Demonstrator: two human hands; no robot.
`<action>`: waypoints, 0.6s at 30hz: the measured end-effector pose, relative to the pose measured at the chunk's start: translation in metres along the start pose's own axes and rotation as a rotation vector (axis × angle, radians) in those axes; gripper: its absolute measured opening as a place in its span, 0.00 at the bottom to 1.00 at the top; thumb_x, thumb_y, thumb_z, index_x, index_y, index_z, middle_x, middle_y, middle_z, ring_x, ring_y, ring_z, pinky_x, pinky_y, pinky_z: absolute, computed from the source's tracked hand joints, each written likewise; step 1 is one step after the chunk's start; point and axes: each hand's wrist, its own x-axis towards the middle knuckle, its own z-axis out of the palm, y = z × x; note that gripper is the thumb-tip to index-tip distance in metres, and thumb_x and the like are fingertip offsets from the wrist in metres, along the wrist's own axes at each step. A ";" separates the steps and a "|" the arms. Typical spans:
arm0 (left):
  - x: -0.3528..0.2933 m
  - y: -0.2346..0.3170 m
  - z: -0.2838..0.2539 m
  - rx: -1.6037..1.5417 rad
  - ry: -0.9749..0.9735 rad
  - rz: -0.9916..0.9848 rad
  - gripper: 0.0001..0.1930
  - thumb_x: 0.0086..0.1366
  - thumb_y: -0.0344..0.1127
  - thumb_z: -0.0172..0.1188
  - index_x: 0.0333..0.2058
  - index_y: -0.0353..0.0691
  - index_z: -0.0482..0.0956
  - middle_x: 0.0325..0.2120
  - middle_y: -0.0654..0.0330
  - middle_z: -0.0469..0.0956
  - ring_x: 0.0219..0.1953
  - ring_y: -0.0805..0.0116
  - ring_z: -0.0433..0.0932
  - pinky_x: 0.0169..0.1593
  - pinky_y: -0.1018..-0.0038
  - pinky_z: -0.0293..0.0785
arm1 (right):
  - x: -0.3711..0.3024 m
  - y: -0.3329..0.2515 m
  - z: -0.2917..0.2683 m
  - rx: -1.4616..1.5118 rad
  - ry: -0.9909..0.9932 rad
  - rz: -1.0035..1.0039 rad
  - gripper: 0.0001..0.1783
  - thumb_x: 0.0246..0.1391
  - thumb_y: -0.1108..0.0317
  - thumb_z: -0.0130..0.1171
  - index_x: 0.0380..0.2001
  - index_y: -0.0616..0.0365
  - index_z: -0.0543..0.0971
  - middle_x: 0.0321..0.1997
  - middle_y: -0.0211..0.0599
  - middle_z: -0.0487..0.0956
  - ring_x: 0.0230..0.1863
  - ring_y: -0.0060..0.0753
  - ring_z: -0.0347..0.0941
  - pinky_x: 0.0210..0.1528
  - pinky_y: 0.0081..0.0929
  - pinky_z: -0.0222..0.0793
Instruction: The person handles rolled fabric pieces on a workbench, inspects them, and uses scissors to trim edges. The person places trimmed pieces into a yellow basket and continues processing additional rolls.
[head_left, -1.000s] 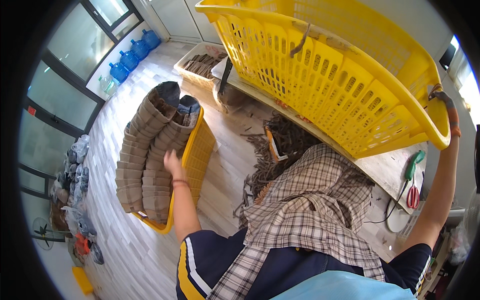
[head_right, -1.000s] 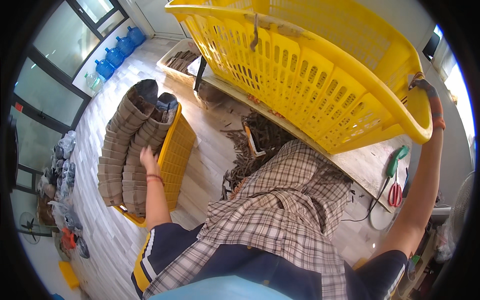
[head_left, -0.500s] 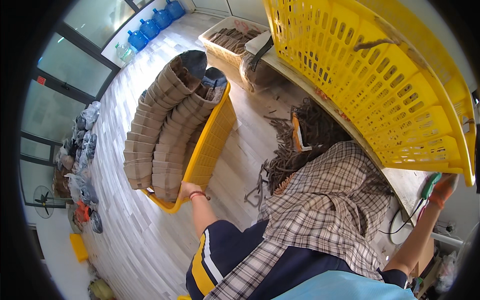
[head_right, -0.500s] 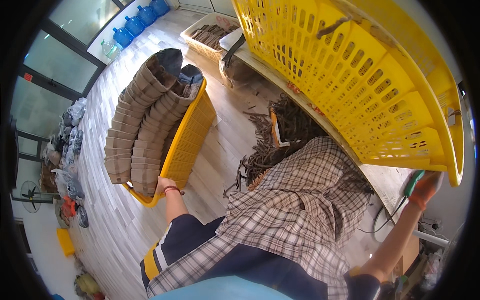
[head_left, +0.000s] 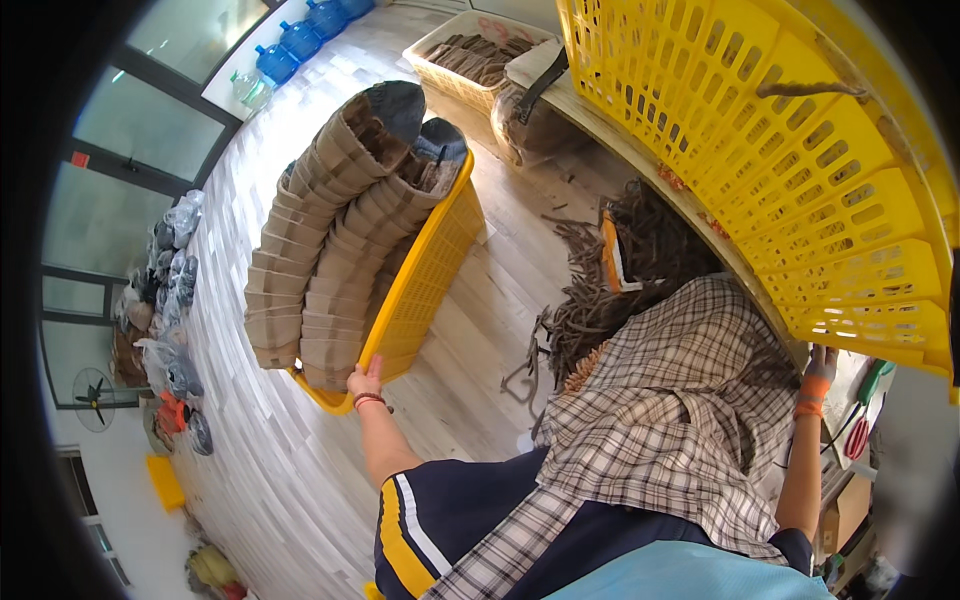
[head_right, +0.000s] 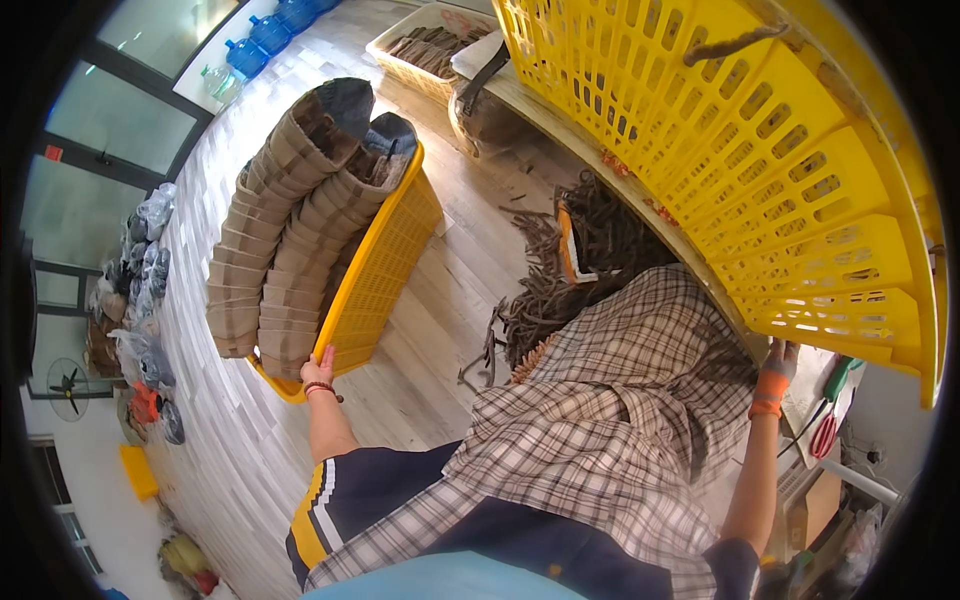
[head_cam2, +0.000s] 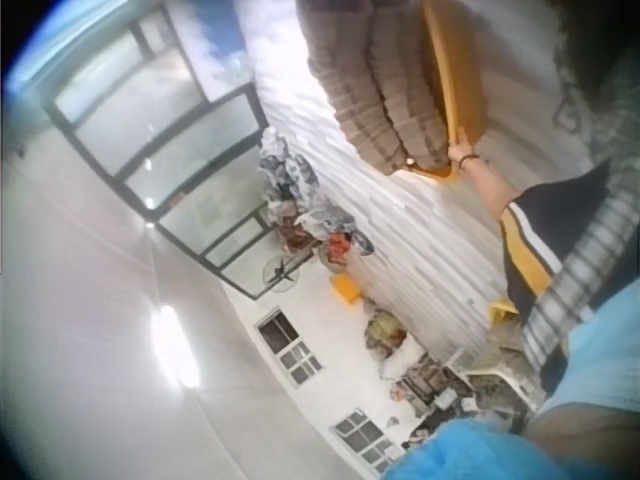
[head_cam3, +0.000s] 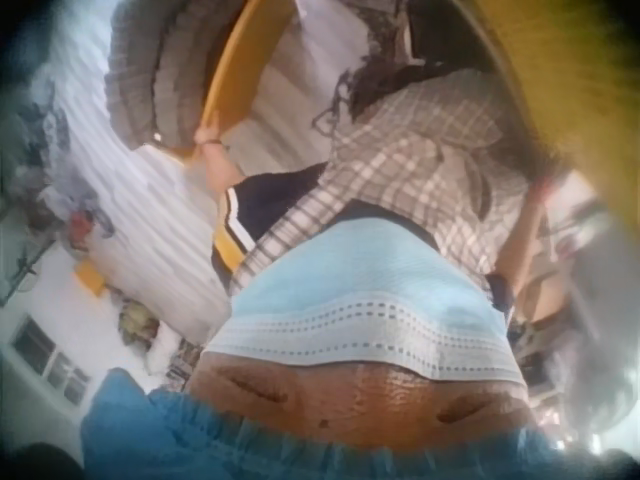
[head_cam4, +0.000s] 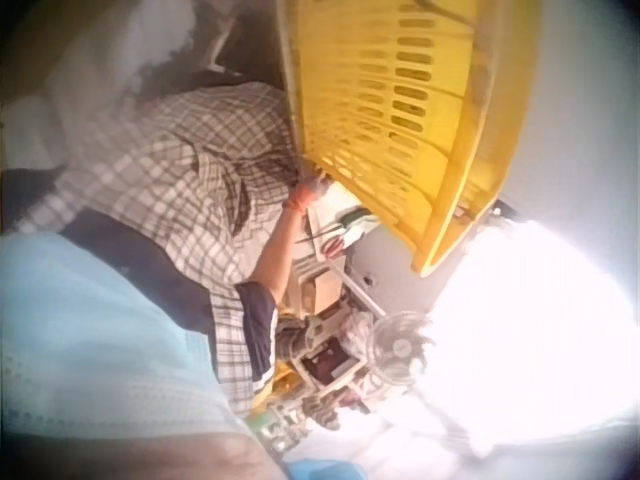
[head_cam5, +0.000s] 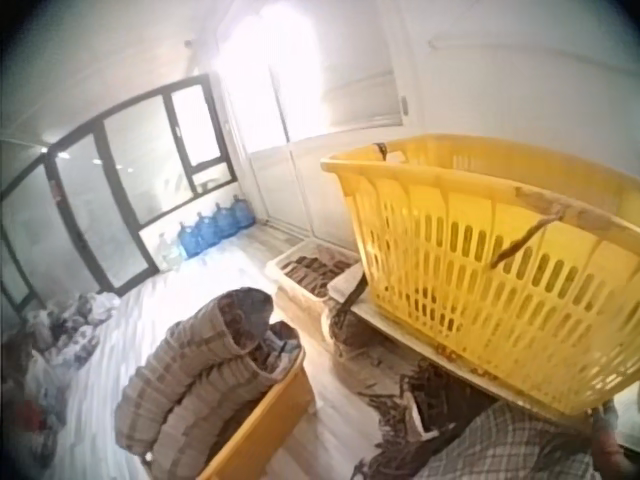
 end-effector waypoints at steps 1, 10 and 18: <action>0.012 0.010 -0.002 0.005 0.005 -0.019 0.19 0.71 0.31 0.33 0.56 0.25 0.53 0.49 0.36 0.64 0.49 0.38 0.72 0.49 0.50 0.78 | 0.000 0.015 -0.010 -0.428 -0.066 -0.218 0.22 0.62 0.64 0.50 0.56 0.65 0.67 0.53 0.39 0.72 0.52 0.30 0.68 0.54 0.25 0.61; 0.056 0.044 0.019 0.060 0.177 0.136 0.18 0.70 0.30 0.31 0.52 0.22 0.58 0.46 0.38 0.68 0.46 0.39 0.74 0.47 0.51 0.80 | -0.022 -0.021 0.012 -0.873 0.001 -0.107 0.23 0.56 0.62 0.55 0.52 0.62 0.70 0.51 0.46 0.75 0.51 0.45 0.72 0.52 0.33 0.66; 0.056 -0.016 0.050 0.146 0.168 0.348 0.21 0.67 0.30 0.39 0.58 0.30 0.57 0.54 0.44 0.64 0.52 0.42 0.69 0.54 0.52 0.71 | -0.041 -0.023 0.002 -0.838 -0.020 -0.110 0.23 0.56 0.65 0.56 0.53 0.62 0.70 0.51 0.44 0.75 0.51 0.40 0.72 0.54 0.30 0.65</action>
